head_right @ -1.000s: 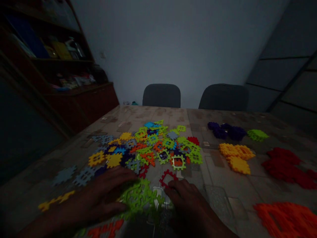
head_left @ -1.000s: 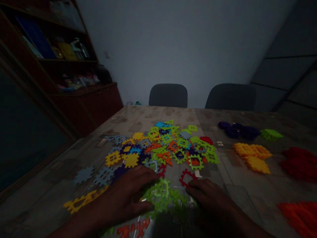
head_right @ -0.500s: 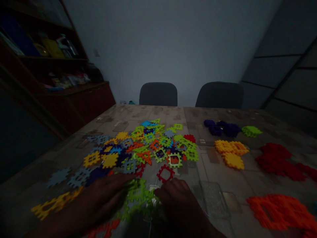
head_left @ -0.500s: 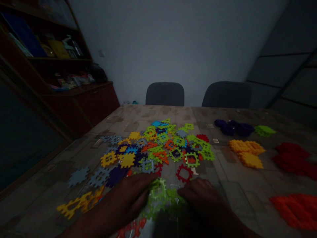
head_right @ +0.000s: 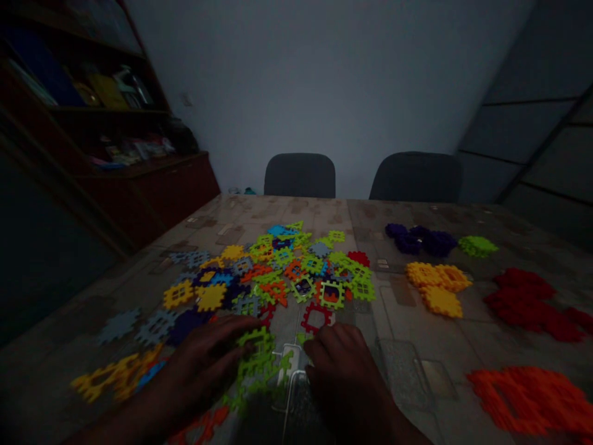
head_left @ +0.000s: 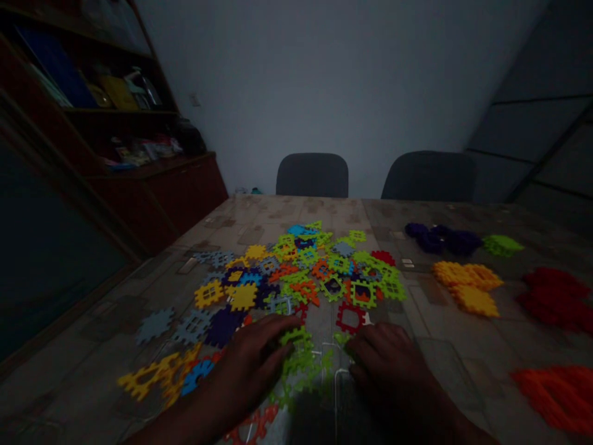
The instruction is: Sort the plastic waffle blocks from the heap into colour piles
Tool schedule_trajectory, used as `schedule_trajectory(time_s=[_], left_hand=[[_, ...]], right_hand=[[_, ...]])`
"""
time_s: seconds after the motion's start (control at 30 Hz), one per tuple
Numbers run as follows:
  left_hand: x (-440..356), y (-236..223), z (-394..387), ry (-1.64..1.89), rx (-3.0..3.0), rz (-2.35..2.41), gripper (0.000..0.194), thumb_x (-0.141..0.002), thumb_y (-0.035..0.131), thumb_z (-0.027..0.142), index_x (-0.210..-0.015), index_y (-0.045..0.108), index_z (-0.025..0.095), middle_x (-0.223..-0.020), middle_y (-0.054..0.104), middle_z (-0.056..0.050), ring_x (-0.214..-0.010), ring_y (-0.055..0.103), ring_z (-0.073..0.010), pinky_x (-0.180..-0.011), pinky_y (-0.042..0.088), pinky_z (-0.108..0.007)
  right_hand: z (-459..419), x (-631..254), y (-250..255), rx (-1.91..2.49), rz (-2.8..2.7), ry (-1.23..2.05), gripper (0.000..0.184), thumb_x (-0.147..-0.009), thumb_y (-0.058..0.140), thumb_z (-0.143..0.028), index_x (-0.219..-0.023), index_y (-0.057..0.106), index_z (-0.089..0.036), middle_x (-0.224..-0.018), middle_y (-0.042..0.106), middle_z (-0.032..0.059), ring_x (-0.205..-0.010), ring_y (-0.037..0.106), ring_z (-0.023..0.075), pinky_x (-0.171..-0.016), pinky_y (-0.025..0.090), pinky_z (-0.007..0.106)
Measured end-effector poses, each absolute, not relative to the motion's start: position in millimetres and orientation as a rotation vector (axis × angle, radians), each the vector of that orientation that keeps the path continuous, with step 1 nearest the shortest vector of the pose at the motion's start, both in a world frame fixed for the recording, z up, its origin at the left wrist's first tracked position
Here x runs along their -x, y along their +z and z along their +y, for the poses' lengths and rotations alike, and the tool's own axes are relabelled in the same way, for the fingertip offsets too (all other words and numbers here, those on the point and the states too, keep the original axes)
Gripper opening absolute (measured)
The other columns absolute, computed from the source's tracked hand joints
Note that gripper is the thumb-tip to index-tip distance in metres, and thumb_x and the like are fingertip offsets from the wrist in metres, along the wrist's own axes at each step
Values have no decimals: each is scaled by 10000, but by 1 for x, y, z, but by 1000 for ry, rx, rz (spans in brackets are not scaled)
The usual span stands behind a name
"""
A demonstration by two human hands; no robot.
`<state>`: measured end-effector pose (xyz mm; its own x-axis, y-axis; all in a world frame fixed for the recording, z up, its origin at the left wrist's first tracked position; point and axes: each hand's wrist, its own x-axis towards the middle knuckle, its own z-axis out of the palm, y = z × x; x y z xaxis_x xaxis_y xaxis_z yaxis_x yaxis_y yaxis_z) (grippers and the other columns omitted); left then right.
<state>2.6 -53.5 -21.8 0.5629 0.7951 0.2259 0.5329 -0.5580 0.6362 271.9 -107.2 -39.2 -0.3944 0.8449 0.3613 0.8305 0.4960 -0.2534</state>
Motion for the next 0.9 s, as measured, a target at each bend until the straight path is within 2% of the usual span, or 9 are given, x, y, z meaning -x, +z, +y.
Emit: schedule_trajectory(time_s=[0.17,0.23,0.33,0.4,0.47,0.6,0.67,0.8,0.9], left_hand=[[4,-23,-50,670,-2481,977,341,-1007,450,253,-1334,507,332,-1372,538,-34,-1262,507,-237,-1077,462,-460],[7,-25,-49,621,-2494,963,432,-986,536,300,-1403,427,332,-1398,511,-53,-1286,473,-268,-1095,434,-496],[8,-29,-50,482,-2525,950,655,-911,677,313,-1467,331,326,-1439,459,-80,-1313,421,-317,-1115,381,-561],[7,-30,-51,443,-2524,958,663,-898,674,256,-1462,335,340,-1426,468,-71,-1294,434,-313,-1101,390,-564],[6,-28,-50,476,-2483,970,583,-912,632,232,-1425,386,355,-1360,526,-51,-1232,492,-287,-1059,440,-525],[7,-21,-46,625,-2355,1076,379,-992,505,324,-1370,473,343,-1239,616,-48,-1101,601,-241,-959,522,-425],[5,-17,-43,638,-2359,1070,313,-1014,464,353,-1319,532,333,-1187,647,-41,-1038,636,-222,-898,551,-372],[2,-17,-42,730,-2510,906,227,-1032,461,425,-1082,655,320,-981,696,9,-875,671,-173,-776,575,-244],[11,-36,-40,912,-2614,879,213,-1015,498,455,-1111,658,352,-1009,708,27,-879,688,-162,-780,579,-186]], right_hand=[[-112,-265,-35,1359,-2343,276,221,-817,539,-53,-939,628,-214,-935,660,37,-895,586,232,-825,424,384],[-113,-262,-36,1351,-2356,329,283,-818,548,-69,-1047,626,-215,-1032,676,51,-967,588,237,-875,427,398],[-110,-257,-42,1234,-2471,312,447,-796,632,-178,-1237,567,-206,-1229,662,100,-1051,591,273,-921,429,449],[-108,-253,-49,1166,-2566,287,494,-764,697,-257,-1237,565,-201,-1264,654,116,-1046,601,294,-901,439,473],[-107,-251,-55,1144,-2608,280,411,-732,748,-299,-1107,610,-201,-1139,696,86,-971,618,280,-863,447,459],[-105,-253,-62,1191,-2591,272,251,-736,762,-308,-913,618,-204,-946,692,24,-873,608,222,-855,428,416],[-104,-256,-61,1194,-2595,256,228,-753,752,-325,-893,616,-208,-929,684,18,-863,600,211,-859,420,402],[-99,-256,-54,1139,-2627,138,227,-824,715,-393,-900,619,-202,-929,681,22,-881,592,196,-885,418,372],[-88,-245,-60,1057,-2636,-45,353,-860,675,-487,-1013,620,-174,-998,691,49,-897,599,210,-817,451,361]])
